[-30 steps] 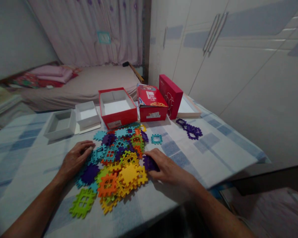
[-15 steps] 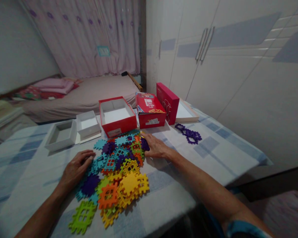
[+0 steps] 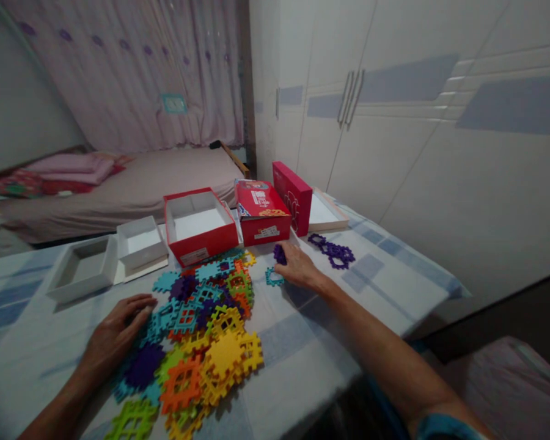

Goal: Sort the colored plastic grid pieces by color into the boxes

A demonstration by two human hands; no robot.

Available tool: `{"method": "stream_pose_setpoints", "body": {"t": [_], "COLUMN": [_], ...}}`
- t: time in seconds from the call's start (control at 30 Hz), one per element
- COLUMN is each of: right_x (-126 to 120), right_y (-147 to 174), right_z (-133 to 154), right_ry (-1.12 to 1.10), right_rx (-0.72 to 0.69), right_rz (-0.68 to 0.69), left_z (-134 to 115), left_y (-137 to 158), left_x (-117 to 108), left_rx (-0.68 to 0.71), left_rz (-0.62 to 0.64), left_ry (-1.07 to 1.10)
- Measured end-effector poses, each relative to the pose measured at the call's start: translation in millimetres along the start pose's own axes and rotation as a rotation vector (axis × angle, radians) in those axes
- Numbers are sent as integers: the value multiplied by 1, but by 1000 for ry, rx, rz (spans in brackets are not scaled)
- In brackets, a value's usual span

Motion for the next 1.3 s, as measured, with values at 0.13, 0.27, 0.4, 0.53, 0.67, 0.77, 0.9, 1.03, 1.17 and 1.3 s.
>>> {"method": "stream_pose_setpoints", "body": {"t": [0.13,0.27,0.4,0.53,0.67,0.77,0.9,1.03,1.17,1.3], "right_x": [-45,-68,-48,-6,28,47,57,56,46,40], "right_y": [-1,4,9,22,34,33,29,29,27,19], "right_z": [-61,-90,-48,39,106,123,124,123,116,93], "right_ry": [309,476,205,-165,-202,-155,-167,-276,-465,-729], "right_rx": [251,394,120,-216,-455,-472,-415,-403,-348,-115], "right_rz": [-101,-199,-170,66,162,172,140,118,127,139], "left_z": [-1,-6,-11,-16,-18,-19,-21,-22,-21,-29], "left_y": [0,0,1,3,3,3,4,5,5,8], "left_x": [1,0,-2,-4,-4,-4,-3,-1,0,-4], "left_rx": [-4,-9,-6,0,1,1,14,28,29,51], "left_rz": [2,2,-9,-26,-35,-40,-64,-87,-98,-166], "left_ry": [0,6,19,27,33,38,42,31,41,53]}}
Point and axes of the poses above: each hand's wrist, its own y-axis away from the middle knuckle, its own x-axis out of the palm, z = x × y, the point moved 4 cm from there along -y, towards the middle knuckle, and after that the axes turned 3 degrees about -y, right-handed, at the moved point
